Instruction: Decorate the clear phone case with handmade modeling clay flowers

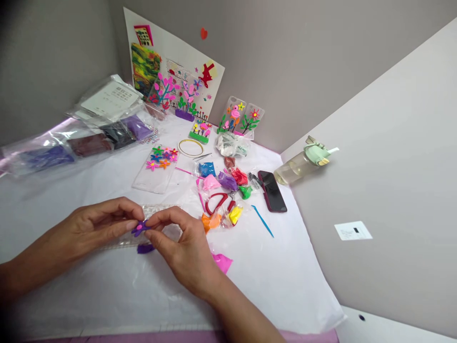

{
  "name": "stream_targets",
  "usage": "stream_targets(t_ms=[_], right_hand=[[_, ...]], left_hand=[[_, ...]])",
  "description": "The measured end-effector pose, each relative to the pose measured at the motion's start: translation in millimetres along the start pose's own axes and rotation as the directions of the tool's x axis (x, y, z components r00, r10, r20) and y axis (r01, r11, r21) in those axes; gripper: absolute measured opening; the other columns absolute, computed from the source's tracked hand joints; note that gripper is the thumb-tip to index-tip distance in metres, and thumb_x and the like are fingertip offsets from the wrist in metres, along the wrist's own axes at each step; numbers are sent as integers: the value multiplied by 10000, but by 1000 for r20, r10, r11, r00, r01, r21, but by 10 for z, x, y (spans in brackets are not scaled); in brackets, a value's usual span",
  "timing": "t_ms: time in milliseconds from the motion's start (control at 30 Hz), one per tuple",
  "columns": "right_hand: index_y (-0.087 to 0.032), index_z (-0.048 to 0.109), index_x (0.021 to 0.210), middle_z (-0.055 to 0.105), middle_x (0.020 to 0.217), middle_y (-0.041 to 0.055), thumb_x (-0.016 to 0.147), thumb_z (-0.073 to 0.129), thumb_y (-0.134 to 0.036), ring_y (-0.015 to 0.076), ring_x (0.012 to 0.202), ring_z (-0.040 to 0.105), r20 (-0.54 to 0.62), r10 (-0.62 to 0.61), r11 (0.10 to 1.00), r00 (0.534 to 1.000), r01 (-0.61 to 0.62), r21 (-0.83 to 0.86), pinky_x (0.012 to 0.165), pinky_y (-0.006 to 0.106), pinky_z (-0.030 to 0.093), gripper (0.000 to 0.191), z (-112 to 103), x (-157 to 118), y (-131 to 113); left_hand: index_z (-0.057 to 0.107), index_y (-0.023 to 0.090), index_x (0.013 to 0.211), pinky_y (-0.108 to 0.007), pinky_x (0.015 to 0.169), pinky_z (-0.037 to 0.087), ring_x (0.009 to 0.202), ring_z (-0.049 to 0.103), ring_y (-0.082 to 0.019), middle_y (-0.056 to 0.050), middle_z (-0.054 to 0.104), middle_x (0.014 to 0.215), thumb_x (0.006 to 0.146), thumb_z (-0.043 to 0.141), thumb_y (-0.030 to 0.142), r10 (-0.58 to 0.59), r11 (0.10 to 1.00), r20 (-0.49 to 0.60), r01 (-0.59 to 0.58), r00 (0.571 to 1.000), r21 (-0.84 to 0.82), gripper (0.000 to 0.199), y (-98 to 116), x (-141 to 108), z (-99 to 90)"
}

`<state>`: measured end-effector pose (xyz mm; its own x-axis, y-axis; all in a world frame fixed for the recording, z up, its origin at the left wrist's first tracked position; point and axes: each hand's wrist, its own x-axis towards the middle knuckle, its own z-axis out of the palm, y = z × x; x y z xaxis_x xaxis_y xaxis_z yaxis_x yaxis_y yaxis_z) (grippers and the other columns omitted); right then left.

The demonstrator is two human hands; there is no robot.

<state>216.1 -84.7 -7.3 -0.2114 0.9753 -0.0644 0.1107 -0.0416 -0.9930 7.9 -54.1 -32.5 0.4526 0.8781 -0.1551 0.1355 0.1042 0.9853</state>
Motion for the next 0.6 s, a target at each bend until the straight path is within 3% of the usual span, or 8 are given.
stream_targets(t_ms=[367,600], right_hand=[[-221,745,900,737,902,8,887,758,-198,169,870,683,-6,-23,999,1000,23,-25,844,311,558,29,-11,-11,2],[-219,772,893,755,883,6,893,782,-217,158,849,686,-17,-13,1000,1000,12,-6,823,292,549,10,-9,-6,30]], left_hand=[[755,311,974,-197,815,572,916,720,-161,38,736,928,951,731,452,-50,994,69,56,996,-94,145,-28,-23,-27],[749,282,921,-182,744,558,854,708,-153,36,722,878,934,734,425,-47,997,45,49,998,-66,144,-14,-21,-20]])
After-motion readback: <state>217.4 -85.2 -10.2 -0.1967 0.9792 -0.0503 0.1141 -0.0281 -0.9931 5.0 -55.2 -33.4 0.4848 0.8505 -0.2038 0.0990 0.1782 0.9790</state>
